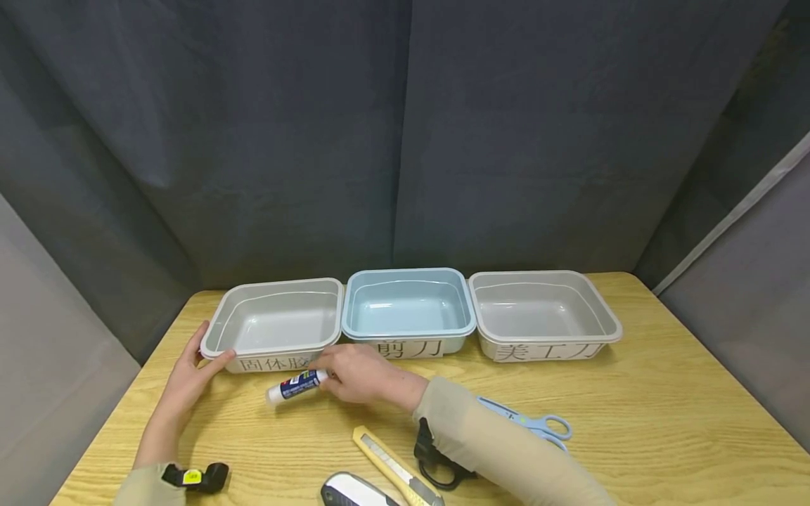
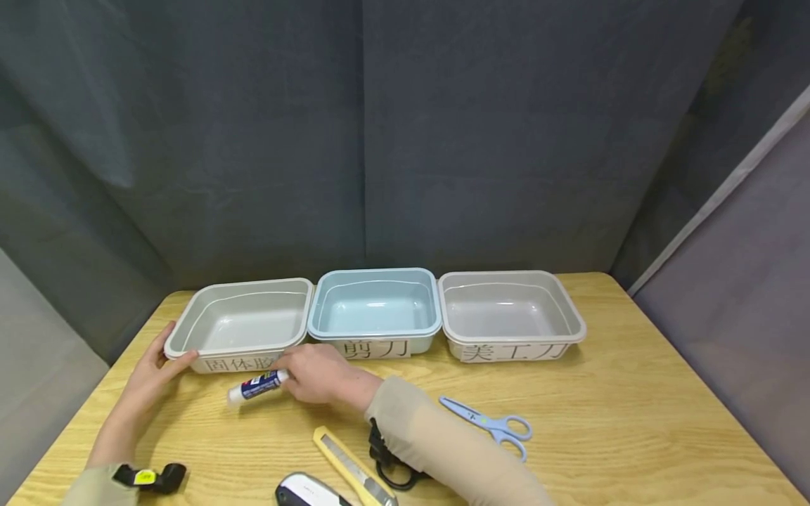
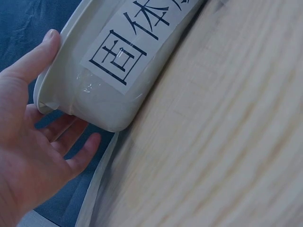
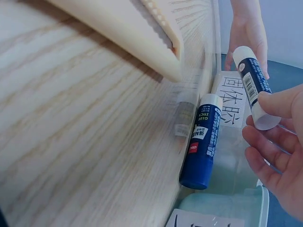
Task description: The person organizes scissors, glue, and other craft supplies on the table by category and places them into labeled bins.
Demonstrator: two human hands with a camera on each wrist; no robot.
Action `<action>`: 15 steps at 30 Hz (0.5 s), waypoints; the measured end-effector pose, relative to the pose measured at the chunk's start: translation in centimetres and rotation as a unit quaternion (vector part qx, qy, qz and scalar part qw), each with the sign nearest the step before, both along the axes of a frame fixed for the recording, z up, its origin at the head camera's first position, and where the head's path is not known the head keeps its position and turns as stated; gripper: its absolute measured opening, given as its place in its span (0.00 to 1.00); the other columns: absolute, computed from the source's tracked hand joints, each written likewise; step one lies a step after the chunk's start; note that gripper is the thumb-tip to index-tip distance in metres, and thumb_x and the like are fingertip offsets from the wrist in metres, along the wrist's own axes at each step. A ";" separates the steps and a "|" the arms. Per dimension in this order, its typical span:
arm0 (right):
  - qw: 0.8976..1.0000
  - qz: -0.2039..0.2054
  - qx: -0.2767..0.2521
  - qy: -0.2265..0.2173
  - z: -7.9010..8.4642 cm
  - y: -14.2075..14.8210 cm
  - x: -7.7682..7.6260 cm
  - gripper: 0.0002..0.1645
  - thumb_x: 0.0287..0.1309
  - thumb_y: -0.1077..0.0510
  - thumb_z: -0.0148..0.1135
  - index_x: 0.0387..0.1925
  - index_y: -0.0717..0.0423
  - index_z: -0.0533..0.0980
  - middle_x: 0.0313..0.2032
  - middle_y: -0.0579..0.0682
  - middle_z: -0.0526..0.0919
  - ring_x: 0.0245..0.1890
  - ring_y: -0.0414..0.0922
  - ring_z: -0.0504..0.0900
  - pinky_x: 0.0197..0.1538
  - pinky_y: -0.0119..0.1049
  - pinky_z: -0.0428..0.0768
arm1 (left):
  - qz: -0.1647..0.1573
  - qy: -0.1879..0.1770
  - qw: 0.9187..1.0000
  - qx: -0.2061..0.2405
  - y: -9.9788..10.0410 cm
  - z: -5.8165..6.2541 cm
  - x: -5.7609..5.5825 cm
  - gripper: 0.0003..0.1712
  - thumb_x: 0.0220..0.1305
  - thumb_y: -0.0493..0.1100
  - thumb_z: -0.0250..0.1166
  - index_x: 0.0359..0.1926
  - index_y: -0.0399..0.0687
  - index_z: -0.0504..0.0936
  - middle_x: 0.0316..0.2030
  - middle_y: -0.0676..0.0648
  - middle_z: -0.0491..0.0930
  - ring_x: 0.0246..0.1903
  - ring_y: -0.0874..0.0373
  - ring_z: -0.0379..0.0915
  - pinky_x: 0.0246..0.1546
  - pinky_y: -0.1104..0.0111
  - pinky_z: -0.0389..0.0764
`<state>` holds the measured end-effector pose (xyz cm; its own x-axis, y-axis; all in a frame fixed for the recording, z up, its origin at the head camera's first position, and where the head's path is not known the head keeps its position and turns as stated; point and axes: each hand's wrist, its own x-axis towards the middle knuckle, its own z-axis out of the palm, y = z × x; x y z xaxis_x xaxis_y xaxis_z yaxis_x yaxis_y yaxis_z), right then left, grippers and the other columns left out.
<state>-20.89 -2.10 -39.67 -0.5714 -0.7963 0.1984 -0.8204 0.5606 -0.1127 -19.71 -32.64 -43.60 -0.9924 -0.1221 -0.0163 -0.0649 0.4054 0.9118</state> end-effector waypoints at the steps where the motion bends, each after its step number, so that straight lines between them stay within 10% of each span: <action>1: 1.000 0.000 -0.002 0.001 0.0 0.0 0.0 0.20 0.56 0.47 0.58 0.51 0.40 0.76 0.46 0.36 0.79 0.39 0.32 0.77 0.34 0.25 0.73 | -0.001 -0.001 1.000 0.002 0.0 0.0 0.0 0.51 0.60 0.52 0.59 0.71 0.56 0.32 0.70 0.40 0.38 0.65 0.41 0.38 0.61 0.41 0.41; 15: 0.999 0.009 -0.034 0.001 0.9 -0.1 -0.2 0.20 0.59 0.50 0.56 0.54 0.45 0.75 0.39 0.39 0.81 0.25 0.30 0.69 0.28 0.22 0.68 | -0.001 0.006 1.000 0.005 0.1 0.0 0.0 0.51 0.61 0.52 0.59 0.71 0.54 0.32 0.71 0.41 0.34 0.65 0.40 0.37 0.62 0.41 0.39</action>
